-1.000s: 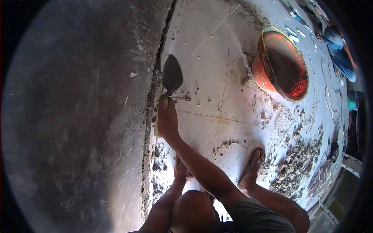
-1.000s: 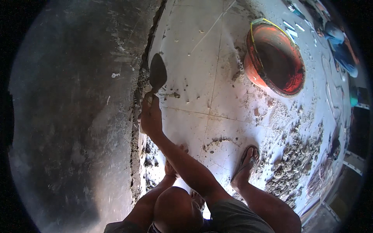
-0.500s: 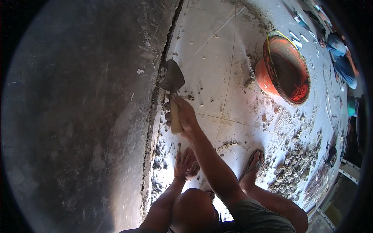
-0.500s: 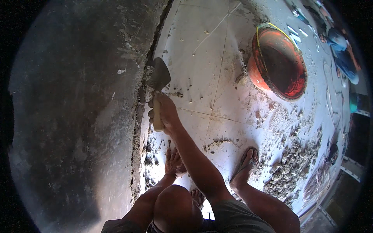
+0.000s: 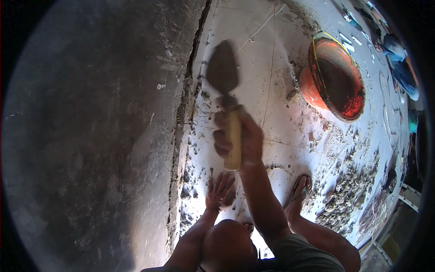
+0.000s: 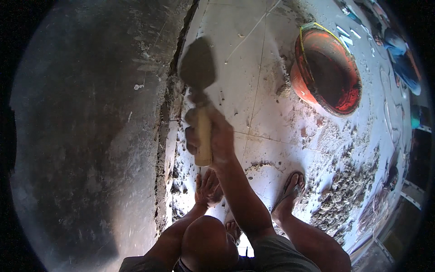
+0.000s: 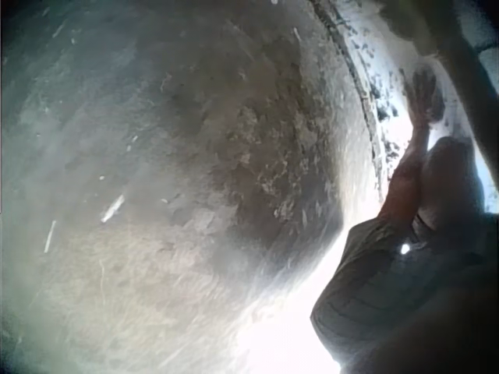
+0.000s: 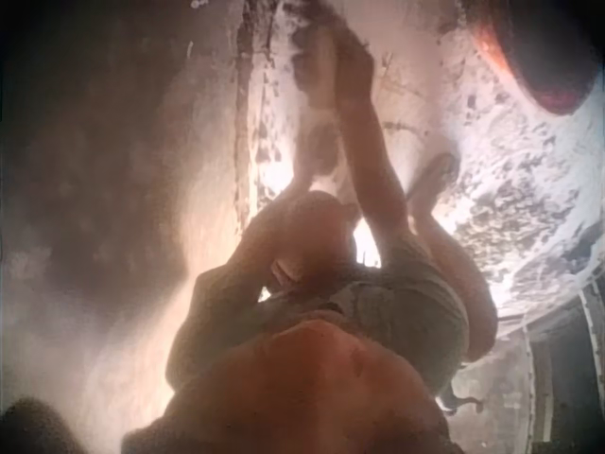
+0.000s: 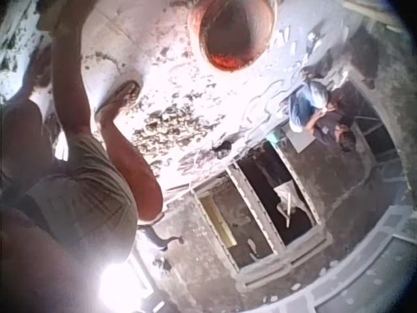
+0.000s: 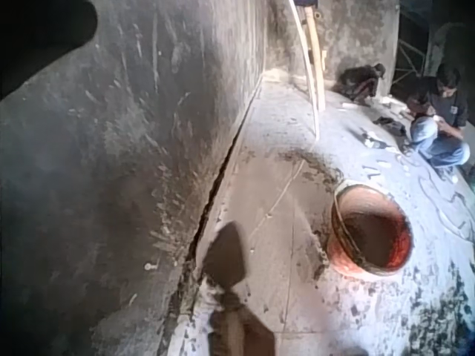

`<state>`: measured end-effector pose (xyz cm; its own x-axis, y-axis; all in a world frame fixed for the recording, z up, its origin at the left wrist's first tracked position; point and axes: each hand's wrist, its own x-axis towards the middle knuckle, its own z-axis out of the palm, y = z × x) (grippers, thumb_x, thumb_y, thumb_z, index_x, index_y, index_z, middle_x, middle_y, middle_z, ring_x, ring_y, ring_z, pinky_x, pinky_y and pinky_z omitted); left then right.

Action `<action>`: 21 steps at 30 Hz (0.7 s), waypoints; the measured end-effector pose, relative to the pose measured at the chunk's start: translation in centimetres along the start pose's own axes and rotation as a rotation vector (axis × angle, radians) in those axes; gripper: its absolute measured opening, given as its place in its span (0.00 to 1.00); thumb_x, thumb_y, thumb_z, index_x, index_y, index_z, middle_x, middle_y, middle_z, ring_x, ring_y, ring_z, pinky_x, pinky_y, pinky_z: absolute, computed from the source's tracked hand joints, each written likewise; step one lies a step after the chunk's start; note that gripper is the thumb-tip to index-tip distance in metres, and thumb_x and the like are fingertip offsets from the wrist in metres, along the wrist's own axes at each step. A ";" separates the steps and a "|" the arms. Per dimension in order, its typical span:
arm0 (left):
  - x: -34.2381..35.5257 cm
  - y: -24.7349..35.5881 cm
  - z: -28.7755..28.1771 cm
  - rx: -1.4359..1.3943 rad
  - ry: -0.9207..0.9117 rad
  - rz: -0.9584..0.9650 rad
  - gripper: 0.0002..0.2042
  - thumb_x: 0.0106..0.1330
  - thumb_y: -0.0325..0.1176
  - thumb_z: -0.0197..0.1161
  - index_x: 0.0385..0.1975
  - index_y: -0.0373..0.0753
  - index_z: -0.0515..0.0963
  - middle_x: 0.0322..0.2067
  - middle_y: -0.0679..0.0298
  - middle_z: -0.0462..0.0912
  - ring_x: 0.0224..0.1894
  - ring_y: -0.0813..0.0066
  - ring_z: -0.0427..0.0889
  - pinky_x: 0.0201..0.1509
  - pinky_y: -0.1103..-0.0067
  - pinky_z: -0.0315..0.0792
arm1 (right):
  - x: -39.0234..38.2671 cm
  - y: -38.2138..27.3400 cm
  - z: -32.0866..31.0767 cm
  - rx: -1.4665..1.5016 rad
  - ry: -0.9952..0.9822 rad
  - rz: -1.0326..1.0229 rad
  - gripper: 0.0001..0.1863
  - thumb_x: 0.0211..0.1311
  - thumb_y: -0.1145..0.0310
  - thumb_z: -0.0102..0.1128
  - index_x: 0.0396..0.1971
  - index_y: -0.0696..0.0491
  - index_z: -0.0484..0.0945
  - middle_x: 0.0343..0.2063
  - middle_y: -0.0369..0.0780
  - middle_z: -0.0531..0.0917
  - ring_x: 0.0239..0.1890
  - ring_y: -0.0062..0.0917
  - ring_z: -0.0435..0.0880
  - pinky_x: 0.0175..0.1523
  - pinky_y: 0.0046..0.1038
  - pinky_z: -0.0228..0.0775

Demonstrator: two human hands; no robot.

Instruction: The person scoops mortar from a bucket using a trowel and applies and smooths it along the edge between the floor and the wall.

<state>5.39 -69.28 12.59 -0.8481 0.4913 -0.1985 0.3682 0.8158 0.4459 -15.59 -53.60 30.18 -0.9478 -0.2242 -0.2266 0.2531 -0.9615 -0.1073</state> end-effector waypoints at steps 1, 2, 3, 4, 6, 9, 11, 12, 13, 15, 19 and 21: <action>0.0 0.1 0.1 0.001 -0.001 -0.001 0.32 0.56 0.46 0.64 0.65 0.55 0.69 0.70 0.63 0.62 0.73 0.58 0.56 0.73 0.48 0.47 | -0.3 -0.6 0.8 -0.083 0.020 -0.156 0.22 0.76 0.54 0.39 0.62 0.50 0.62 0.32 0.36 0.74 0.17 0.19 0.71 0.18 0.23 0.67; 0.0 -0.1 0.1 -0.035 0.011 0.004 0.31 0.54 0.45 0.64 0.63 0.50 0.71 0.68 0.59 0.64 0.73 0.56 0.57 0.73 0.47 0.45 | -0.4 -0.9 1.4 -0.163 0.038 -0.314 0.22 0.76 0.54 0.38 0.62 0.51 0.61 0.32 0.36 0.74 0.17 0.19 0.71 0.19 0.24 0.68; -0.1 -0.2 0.0 -0.070 0.023 0.007 0.30 0.53 0.43 0.64 0.60 0.46 0.73 0.66 0.56 0.66 0.73 0.53 0.57 0.73 0.46 0.43 | -0.3 -0.8 2.0 -0.313 0.174 -0.484 0.22 0.76 0.54 0.38 0.62 0.51 0.61 0.32 0.36 0.73 0.18 0.20 0.72 0.20 0.25 0.69; -0.2 -0.4 -0.1 -0.065 0.021 0.005 0.30 0.53 0.43 0.64 0.60 0.46 0.73 0.66 0.56 0.66 0.73 0.53 0.57 0.73 0.46 0.43 | 0.2 -0.6 2.3 -0.463 0.311 -0.652 0.22 0.76 0.54 0.38 0.61 0.51 0.60 0.31 0.37 0.73 0.18 0.21 0.72 0.21 0.26 0.70; -0.4 -0.7 0.3 0.067 0.022 0.026 0.30 0.57 0.49 0.61 0.61 0.46 0.73 0.66 0.55 0.66 0.73 0.52 0.57 0.74 0.47 0.41 | 1.6 -0.1 1.0 -0.522 0.310 -0.787 0.23 0.76 0.53 0.40 0.61 0.51 0.59 0.31 0.37 0.72 0.20 0.21 0.73 0.25 0.26 0.71; -0.5 -0.6 0.7 0.081 -0.194 -0.022 0.32 0.57 0.50 0.59 0.66 0.54 0.68 0.70 0.62 0.61 0.75 0.59 0.52 0.75 0.48 0.40 | 4.4 2.4 -2.0 -0.557 0.647 -0.979 0.20 0.76 0.54 0.44 0.57 0.51 0.61 0.32 0.37 0.72 0.26 0.22 0.76 0.28 0.27 0.74; -0.1 0.0 1.6 0.110 -0.165 -0.001 0.33 0.58 0.52 0.58 0.67 0.53 0.66 0.70 0.62 0.61 0.75 0.59 0.50 0.76 0.49 0.38 | 5.8 5.4 -6.7 -0.566 0.564 -0.721 0.15 0.74 0.59 0.48 0.52 0.52 0.62 0.33 0.39 0.73 0.26 0.22 0.76 0.27 0.25 0.71; -0.7 -0.5 2.0 0.156 -0.139 -0.006 0.34 0.59 0.54 0.56 0.68 0.53 0.65 0.70 0.63 0.60 0.76 0.60 0.48 0.77 0.49 0.36 | 5.8 7.2 -6.6 -0.662 0.552 -0.540 0.15 0.74 0.59 0.48 0.51 0.52 0.63 0.30 0.38 0.73 0.23 0.22 0.75 0.25 0.26 0.69; -1.2 -0.9 2.7 0.155 -0.140 0.001 0.34 0.59 0.54 0.56 0.68 0.53 0.65 0.70 0.63 0.60 0.76 0.60 0.48 0.77 0.49 0.36 | 5.6 8.6 -6.4 -0.786 0.524 -0.365 0.14 0.74 0.60 0.48 0.49 0.52 0.63 0.27 0.37 0.73 0.19 0.21 0.73 0.23 0.27 0.68; -2.5 -2.4 3.7 0.060 -0.126 -0.042 0.35 0.61 0.57 0.53 0.70 0.53 0.61 0.71 0.63 0.59 0.76 0.59 0.46 0.77 0.48 0.33 | 4.6 10.1 -5.1 -0.786 0.435 -0.204 0.13 0.74 0.60 0.48 0.50 0.51 0.64 0.25 0.36 0.74 0.16 0.20 0.73 0.21 0.27 0.67; -1.4 -1.6 4.6 0.415 -0.176 0.019 0.37 0.62 0.55 0.52 0.73 0.57 0.54 0.75 0.67 0.47 0.77 0.60 0.44 0.77 0.50 0.37 | 0.9 3.9 -2.8 -0.662 0.370 -0.319 0.12 0.72 0.63 0.47 0.49 0.50 0.65 0.29 0.35 0.74 0.18 0.18 0.73 0.21 0.25 0.69; -2.0 -2.6 4.3 0.446 -0.132 0.045 0.39 0.59 0.54 0.56 0.73 0.59 0.53 0.76 0.67 0.45 0.77 0.61 0.46 0.76 0.50 0.40 | 0.1 -0.8 -1.1 -0.825 0.389 -0.251 0.11 0.73 0.63 0.46 0.49 0.50 0.67 0.30 0.35 0.74 0.19 0.18 0.74 0.22 0.23 0.70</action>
<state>7.74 -71.10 8.07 -0.7823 0.5402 -0.3102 0.5560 0.8300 0.0433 -15.69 -52.71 29.16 -0.8997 0.1857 -0.3951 0.2490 -0.5250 -0.8138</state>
